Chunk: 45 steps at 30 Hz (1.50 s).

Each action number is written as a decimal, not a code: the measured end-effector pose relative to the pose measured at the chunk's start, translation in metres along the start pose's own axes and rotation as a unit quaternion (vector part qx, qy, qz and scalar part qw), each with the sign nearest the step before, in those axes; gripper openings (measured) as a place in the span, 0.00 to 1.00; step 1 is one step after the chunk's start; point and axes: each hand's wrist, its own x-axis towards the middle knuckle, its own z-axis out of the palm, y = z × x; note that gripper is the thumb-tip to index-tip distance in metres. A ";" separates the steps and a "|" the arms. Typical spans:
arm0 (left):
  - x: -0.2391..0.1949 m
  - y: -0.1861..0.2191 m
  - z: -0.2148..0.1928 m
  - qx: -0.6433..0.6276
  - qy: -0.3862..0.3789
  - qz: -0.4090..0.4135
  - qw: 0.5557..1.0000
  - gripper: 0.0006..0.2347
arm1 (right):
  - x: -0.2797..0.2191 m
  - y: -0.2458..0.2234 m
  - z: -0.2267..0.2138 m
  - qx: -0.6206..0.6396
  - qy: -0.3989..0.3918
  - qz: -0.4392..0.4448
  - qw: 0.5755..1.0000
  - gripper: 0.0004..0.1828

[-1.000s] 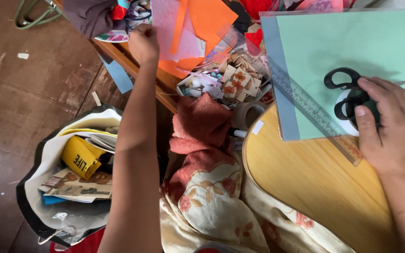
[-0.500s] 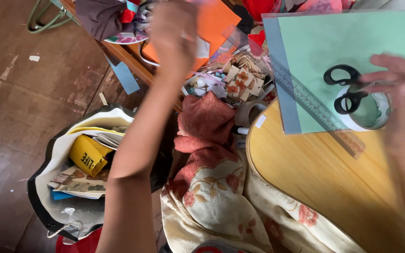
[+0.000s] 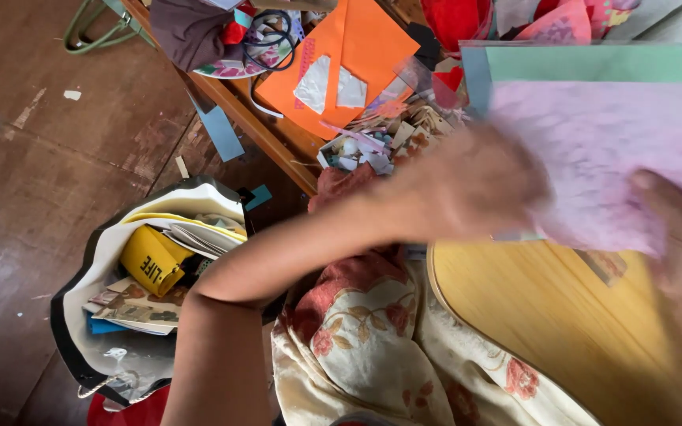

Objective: Folding squares of pink patterned fabric into cone shapes and securing them with double-sided tape.

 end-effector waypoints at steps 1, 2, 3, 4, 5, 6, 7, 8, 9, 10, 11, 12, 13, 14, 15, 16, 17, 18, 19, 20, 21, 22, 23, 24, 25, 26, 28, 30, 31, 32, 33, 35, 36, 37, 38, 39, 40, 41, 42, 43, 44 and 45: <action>-0.008 -0.019 -0.001 0.016 0.060 -0.047 0.997 0.04 | 0.012 0.019 -0.018 0.004 -0.036 0.004 0.999 0.16; -0.016 -0.038 -0.002 0.034 0.122 -0.092 0.988 0.02 | 0.024 0.037 -0.036 0.008 -0.072 0.007 0.997 0.22; -0.049 -0.073 0.004 0.035 0.122 -0.093 0.987 0.02 | 0.019 0.041 -0.038 0.007 -0.074 0.006 0.997 0.22; -0.081 -0.109 0.010 0.083 0.161 -0.215 0.960 0.04 | 0.014 0.044 -0.040 0.052 -0.053 0.018 0.997 0.14; -0.112 -0.145 0.017 0.129 0.197 -0.332 0.913 0.06 | 0.010 0.047 -0.042 0.098 -0.032 0.028 0.994 0.10; -0.142 -0.173 0.013 0.130 0.198 -0.331 0.914 0.06 | 0.009 0.053 -0.045 0.099 -0.032 0.027 0.994 0.10; -0.172 -0.201 0.009 0.247 0.113 -0.376 0.886 0.06 | 0.009 0.058 -0.048 0.114 -0.023 0.021 0.993 0.09; -0.202 -0.229 0.005 0.357 0.024 -0.413 0.838 0.07 | 0.006 0.065 -0.052 0.128 -0.013 0.016 0.992 0.11; -0.223 -0.243 0.004 0.356 0.024 -0.412 0.838 0.07 | 0.005 0.063 -0.048 0.129 -0.012 0.017 0.991 0.11; -0.243 -0.257 0.003 0.410 -0.037 -0.437 0.800 0.13 | 0.004 0.061 -0.045 0.127 -0.009 0.008 0.992 0.12; -0.264 -0.272 0.003 0.460 -0.098 -0.456 0.755 0.21 | 0.002 0.059 -0.041 0.126 -0.006 -0.001 0.992 0.13; -0.277 -0.281 0.002 0.460 -0.097 -0.456 0.756 0.21 | 0.000 0.058 -0.040 0.126 -0.005 -0.001 0.992 0.13; -0.291 -0.289 0.001 0.437 -0.166 -0.482 0.741 0.15 | -0.002 0.056 -0.039 0.127 -0.018 0.000 0.992 0.15; -0.305 -0.298 0.000 0.412 -0.234 -0.504 0.722 0.09 | -0.004 0.055 -0.038 0.129 -0.029 0.001 0.991 0.18; -0.320 -0.313 0.004 0.411 -0.234 -0.503 0.723 0.09 | -0.007 0.047 -0.031 0.129 -0.027 0.001 0.991 0.18; -0.336 -0.324 0.009 0.378 -0.279 -0.528 0.707 0.12 | -0.012 0.040 -0.026 0.121 -0.026 -0.007 0.992 0.18; -0.353 -0.336 0.015 0.344 -0.323 -0.552 0.688 0.17 | -0.017 0.033 -0.022 0.112 -0.025 -0.015 0.993 0.20; -0.341 -0.330 0.017 0.342 -0.325 -0.551 0.688 0.17 | -0.010 0.047 -0.032 0.111 -0.024 -0.013 0.993 0.20; -0.330 -0.325 0.018 0.383 -0.332 -0.515 0.691 0.13 | -0.004 0.060 -0.042 0.113 -0.016 0.001 0.993 0.21; -0.317 -0.321 0.015 0.426 -0.336 -0.477 0.691 0.11 | 0.004 0.073 -0.050 0.117 -0.010 0.014 0.993 0.23; -0.296 -0.304 0.020 0.428 -0.337 -0.476 0.690 0.11 | 0.010 0.084 -0.057 0.119 -0.011 0.015 0.993 0.23; -0.276 -0.285 0.024 0.438 -0.375 -0.438 0.690 0.11 | 0.015 0.096 -0.064 0.119 0.001 0.021 0.993 0.22; -0.256 -0.266 0.029 0.447 -0.412 -0.399 0.687 0.11 | 0.020 0.108 -0.071 0.119 0.012 0.028 0.992 0.21; -0.255 -0.246 0.045 0.448 -0.412 -0.398 0.686 0.11 | 0.017 0.104 -0.069 0.119 0.011 0.028 0.992 0.21; -0.255 -0.227 0.061 0.438 -0.399 -0.383 0.709 0.10 | 0.014 0.100 -0.066 0.093 -0.003 0.003 0.996 0.19; -0.255 -0.207 0.076 0.428 -0.387 -0.368 0.729 0.10 | 0.012 0.095 -0.063 0.066 -0.018 -0.022 0.997 0.18; -0.244 -0.168 0.095 0.399 -0.387 -0.374 0.742 0.10 | 0.020 0.112 -0.073 0.064 -0.005 -0.004 0.998 0.18; -0.231 -0.139 0.107 0.371 -0.386 -0.380 0.755 0.10 | 0.024 0.118 -0.077 0.061 0.007 0.012 0.998 0.17; -0.222 -0.129 0.110 0.316 -0.448 -0.391 0.739 0.13 | 0.023 0.116 -0.076 0.064 -0.003 -0.003 0.998 0.17; -0.214 -0.118 0.113 0.258 -0.507 -0.400 0.719 0.16 | 0.022 0.115 -0.075 0.068 -0.013 -0.017 0.997 0.17; -0.216 -0.115 0.116 0.258 -0.507 -0.401 0.718 0.16 | 0.021 0.112 -0.073 0.067 -0.014 -0.017 0.997 0.17; -0.221 -0.108 0.120 0.206 -0.428 -0.419 0.773 0.08 | 0.019 0.109 -0.071 0.069 -0.009 -0.013 0.998 0.15; -0.216 -0.110 0.111 0.206 -0.429 -0.419 0.773 0.08 | 0.021 0.113 -0.074 0.069 -0.009 -0.012 0.998 0.15; -0.211 -0.112 0.102 0.187 -0.357 -0.456 0.794 0.07 | 0.024 0.118 -0.078 0.074 -0.011 -0.010 0.997 0.15; -0.206 -0.115 0.094 0.166 -0.281 -0.489 0.809 0.09 | 0.027 0.124 -0.082 0.079 -0.013 -0.008 0.997 0.16; -0.219 -0.128 0.088 0.167 -0.282 -0.489 0.809 0.09 | 0.024 0.117 -0.076 0.080 -0.014 -0.008 0.997 0.16; -0.232 -0.140 0.083 0.223 -0.227 -0.479 0.818 0.09 | 0.019 0.110 -0.070 0.076 -0.010 -0.013 0.997 0.14; -0.246 -0.152 0.077 0.278 -0.170 -0.467 0.822 0.16 | 0.015 0.103 -0.064 0.073 -0.006 -0.018 0.997 0.12; -0.256 -0.163 0.067 0.278 -0.170 -0.466 0.823 0.16 | 0.014 0.100 -0.062 0.073 -0.006 -0.019 0.997 0.12; -0.267 -0.174 0.057 0.347 -0.162 -0.511 0.770 0.26 | 0.012 0.096 -0.060 0.076 -0.012 -0.021 0.997 0.14; -0.278 -0.185 0.047 0.412 -0.154 -0.551 0.709 0.37 | 0.011 0.093 -0.058 0.079 -0.018 -0.024 0.996 0.15; -0.287 -0.190 0.042 0.412 -0.153 -0.551 0.709 0.37 | 0.011 0.094 -0.060 0.079 -0.018 -0.024 0.996 0.15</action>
